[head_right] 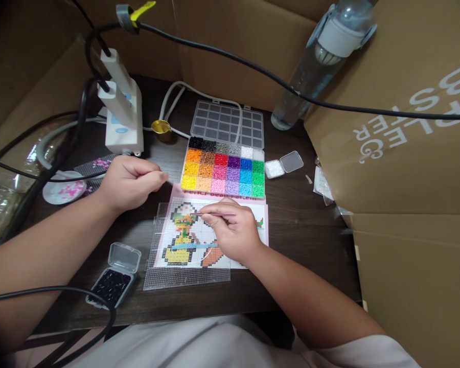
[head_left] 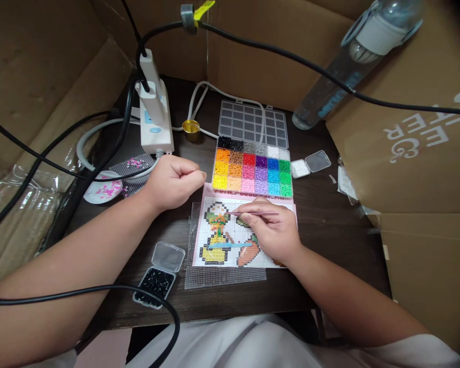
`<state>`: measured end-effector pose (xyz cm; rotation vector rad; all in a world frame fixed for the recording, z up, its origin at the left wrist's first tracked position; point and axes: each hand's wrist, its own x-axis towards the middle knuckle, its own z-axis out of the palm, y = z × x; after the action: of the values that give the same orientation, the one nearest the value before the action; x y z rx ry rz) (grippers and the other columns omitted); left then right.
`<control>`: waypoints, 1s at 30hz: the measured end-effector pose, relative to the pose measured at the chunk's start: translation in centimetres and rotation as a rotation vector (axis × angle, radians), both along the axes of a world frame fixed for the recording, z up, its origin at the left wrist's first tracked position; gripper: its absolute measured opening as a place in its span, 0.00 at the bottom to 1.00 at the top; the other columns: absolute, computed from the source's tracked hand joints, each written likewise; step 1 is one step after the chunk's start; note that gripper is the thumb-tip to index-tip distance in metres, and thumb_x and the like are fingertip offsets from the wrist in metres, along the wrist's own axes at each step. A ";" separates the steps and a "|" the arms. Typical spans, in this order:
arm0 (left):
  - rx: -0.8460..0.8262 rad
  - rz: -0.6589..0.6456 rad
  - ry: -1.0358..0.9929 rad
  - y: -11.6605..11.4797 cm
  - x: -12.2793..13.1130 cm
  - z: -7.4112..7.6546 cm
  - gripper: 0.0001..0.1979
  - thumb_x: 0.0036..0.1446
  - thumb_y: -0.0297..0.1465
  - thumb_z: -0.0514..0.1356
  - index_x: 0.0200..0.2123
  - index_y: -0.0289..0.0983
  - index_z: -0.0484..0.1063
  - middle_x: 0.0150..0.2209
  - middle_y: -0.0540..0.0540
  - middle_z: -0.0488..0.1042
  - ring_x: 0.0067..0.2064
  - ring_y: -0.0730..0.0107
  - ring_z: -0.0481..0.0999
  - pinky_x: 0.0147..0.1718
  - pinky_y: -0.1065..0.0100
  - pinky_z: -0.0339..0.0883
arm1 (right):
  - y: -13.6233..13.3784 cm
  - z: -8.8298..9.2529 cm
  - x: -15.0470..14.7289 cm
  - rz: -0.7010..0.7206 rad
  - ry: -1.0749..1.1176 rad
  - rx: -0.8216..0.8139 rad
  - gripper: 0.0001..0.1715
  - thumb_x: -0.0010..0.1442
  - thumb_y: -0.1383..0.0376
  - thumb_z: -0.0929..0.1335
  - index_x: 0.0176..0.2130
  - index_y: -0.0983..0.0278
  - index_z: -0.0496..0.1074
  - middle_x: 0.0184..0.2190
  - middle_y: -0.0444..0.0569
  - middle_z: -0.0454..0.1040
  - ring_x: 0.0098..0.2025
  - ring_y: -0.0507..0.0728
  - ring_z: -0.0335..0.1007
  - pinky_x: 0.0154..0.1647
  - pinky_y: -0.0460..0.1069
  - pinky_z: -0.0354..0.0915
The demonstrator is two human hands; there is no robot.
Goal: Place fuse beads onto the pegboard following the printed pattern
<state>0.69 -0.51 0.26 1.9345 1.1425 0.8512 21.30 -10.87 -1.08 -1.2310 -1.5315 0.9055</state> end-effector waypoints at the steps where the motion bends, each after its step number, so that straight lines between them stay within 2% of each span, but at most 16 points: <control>1: -0.006 0.002 0.002 0.0 0.0 0.0 0.20 0.48 0.30 0.55 0.09 0.37 0.53 0.11 0.53 0.48 0.16 0.80 0.49 0.17 0.68 0.41 | 0.0 0.0 0.0 0.002 -0.002 0.001 0.09 0.58 0.72 0.69 0.34 0.61 0.81 0.31 0.48 0.81 0.35 0.55 0.75 0.36 0.51 0.71; 15: -0.025 0.020 0.051 -0.1 -0.1 0.1 0.20 0.49 0.29 0.55 0.09 0.37 0.52 0.11 0.53 0.50 0.16 0.80 0.51 0.17 0.68 0.43 | 0.1 0.3 0.1 -0.005 0.015 0.009 0.10 0.58 0.72 0.69 0.34 0.61 0.81 0.31 0.49 0.81 0.35 0.56 0.75 0.37 0.51 0.71; 19: -0.019 0.025 0.057 0.0 0.0 0.2 0.20 0.49 0.31 0.55 0.09 0.37 0.53 0.11 0.53 0.50 0.16 0.80 0.51 0.17 0.69 0.44 | 0.5 0.5 1.4 -0.139 0.125 -0.020 0.05 0.57 0.68 0.71 0.34 0.60 0.80 0.31 0.48 0.81 0.32 0.54 0.75 0.32 0.50 0.71; 22: -0.014 0.032 0.070 0.0 -0.1 0.2 0.20 0.49 0.33 0.55 0.09 0.37 0.54 0.11 0.53 0.51 0.16 0.79 0.52 0.16 0.69 0.45 | 1.3 0.5 3.2 -0.296 0.311 -0.034 0.04 0.57 0.64 0.72 0.34 0.61 0.80 0.32 0.48 0.81 0.25 0.51 0.70 0.24 0.48 0.66; 24: -0.022 0.037 0.080 0.1 -0.2 0.2 0.20 0.49 0.33 0.55 0.09 0.37 0.55 0.11 0.53 0.51 0.16 0.79 0.52 0.16 0.69 0.46 | 1.9 0.6 4.4 -0.368 0.449 -0.017 0.04 0.56 0.64 0.73 0.33 0.62 0.79 0.31 0.48 0.80 0.23 0.49 0.66 0.23 0.47 0.64; 27: -0.025 0.033 0.075 0.2 -0.3 0.2 0.20 0.49 0.32 0.56 0.09 0.37 0.55 0.11 0.53 0.51 0.16 0.79 0.52 0.16 0.70 0.46 | 2.5 0.9 5.6 -0.414 0.584 -0.034 0.05 0.53 0.64 0.73 0.32 0.63 0.78 0.29 0.48 0.79 0.23 0.48 0.64 0.22 0.46 0.62; 30: -0.018 0.012 0.046 0.2 -0.4 0.1 0.20 0.48 0.32 0.56 0.09 0.37 0.54 0.11 0.53 0.51 0.16 0.79 0.52 0.16 0.69 0.44 | 2.6 1.1 5.7 -0.433 0.588 -0.077 0.06 0.53 0.63 0.73 0.32 0.62 0.76 0.29 0.48 0.78 0.24 0.49 0.63 0.22 0.46 0.62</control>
<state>0.32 -0.31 0.36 1.9432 1.1862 0.8046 27.02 -8.29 0.06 -1.1516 -0.7368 0.9289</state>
